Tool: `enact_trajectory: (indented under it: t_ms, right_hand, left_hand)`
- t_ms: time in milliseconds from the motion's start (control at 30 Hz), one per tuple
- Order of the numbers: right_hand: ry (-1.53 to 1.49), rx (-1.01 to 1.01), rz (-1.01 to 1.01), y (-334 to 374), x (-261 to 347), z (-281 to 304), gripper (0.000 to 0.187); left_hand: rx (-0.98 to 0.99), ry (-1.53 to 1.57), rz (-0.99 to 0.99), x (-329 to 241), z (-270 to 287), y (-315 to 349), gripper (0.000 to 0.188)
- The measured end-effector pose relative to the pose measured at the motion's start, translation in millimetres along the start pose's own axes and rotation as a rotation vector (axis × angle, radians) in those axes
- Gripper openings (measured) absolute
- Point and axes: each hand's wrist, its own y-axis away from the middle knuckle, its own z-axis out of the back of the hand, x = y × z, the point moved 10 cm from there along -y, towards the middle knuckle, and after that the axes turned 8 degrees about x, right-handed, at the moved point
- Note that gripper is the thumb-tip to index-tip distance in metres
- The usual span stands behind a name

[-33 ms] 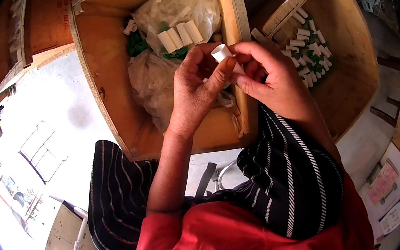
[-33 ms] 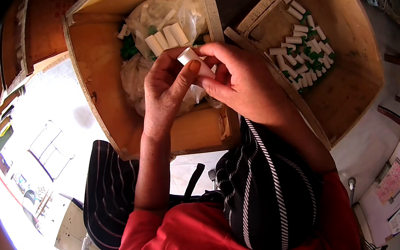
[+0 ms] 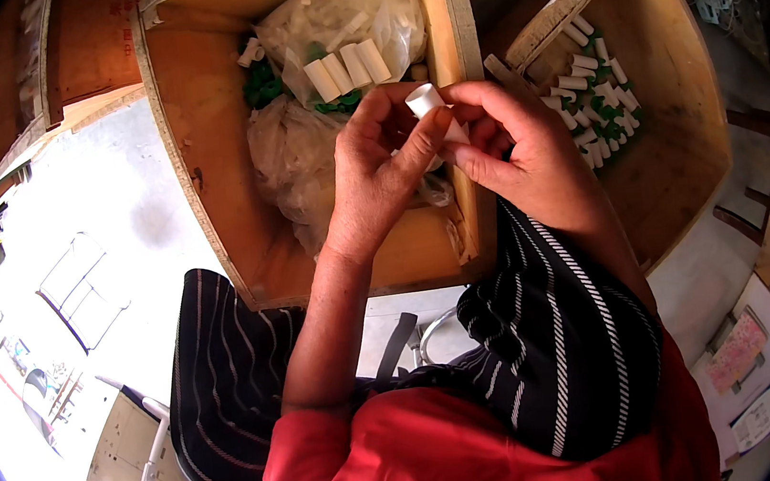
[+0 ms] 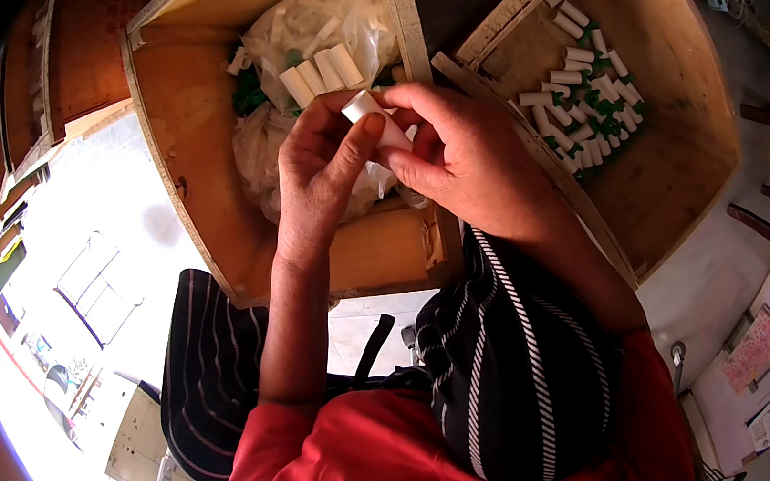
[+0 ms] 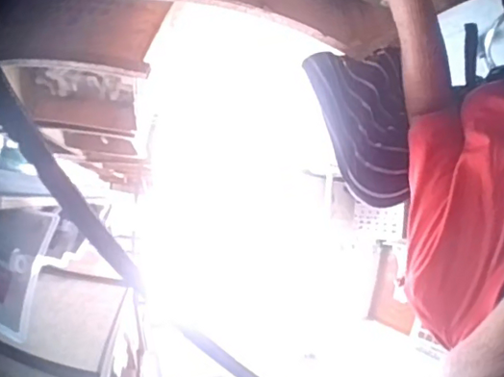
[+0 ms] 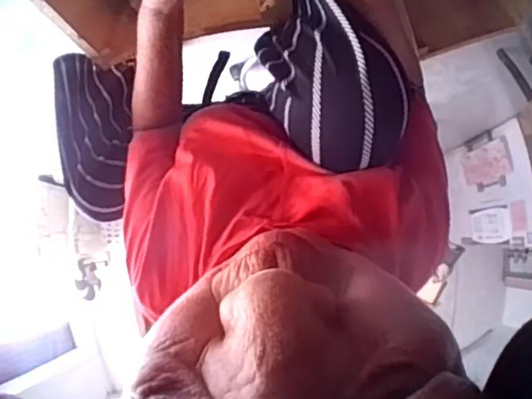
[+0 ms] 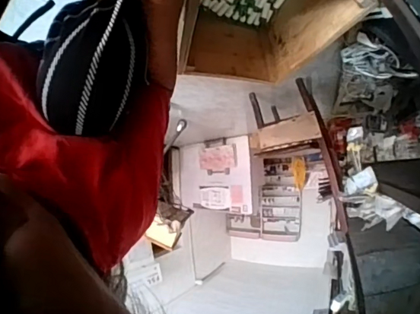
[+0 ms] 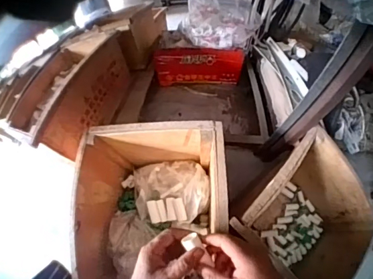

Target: The person sits on a stool and assembles small white cylindrical pieces with green connectors. They pick up the white pieces from a wooden box and attach the green connectors to them, then place the assembled units into a second wooden box.

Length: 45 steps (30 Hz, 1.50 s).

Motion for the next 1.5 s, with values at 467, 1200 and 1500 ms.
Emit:
enact_trajectory:
  t_ms: [467,1200,1500]
  right_hand:
    - [-0.090,-0.263,0.190,11.2,11.7,38.2,0.035]
    - [0.780,-0.193,-0.339,23.6,-235.5,134.9,0.019]
    - [1.120,0.045,-0.373,0.3,-250.7,106.6,0.028]
  left_hand:
    - [-0.152,-1.608,-0.221,-17.2,92.7,-93.1,0.029]
    - [-0.374,-0.913,-0.363,-15.3,59.6,-0.3,0.021]
    - [-0.390,-0.742,-0.327,-14.0,66.9,0.5,0.019]
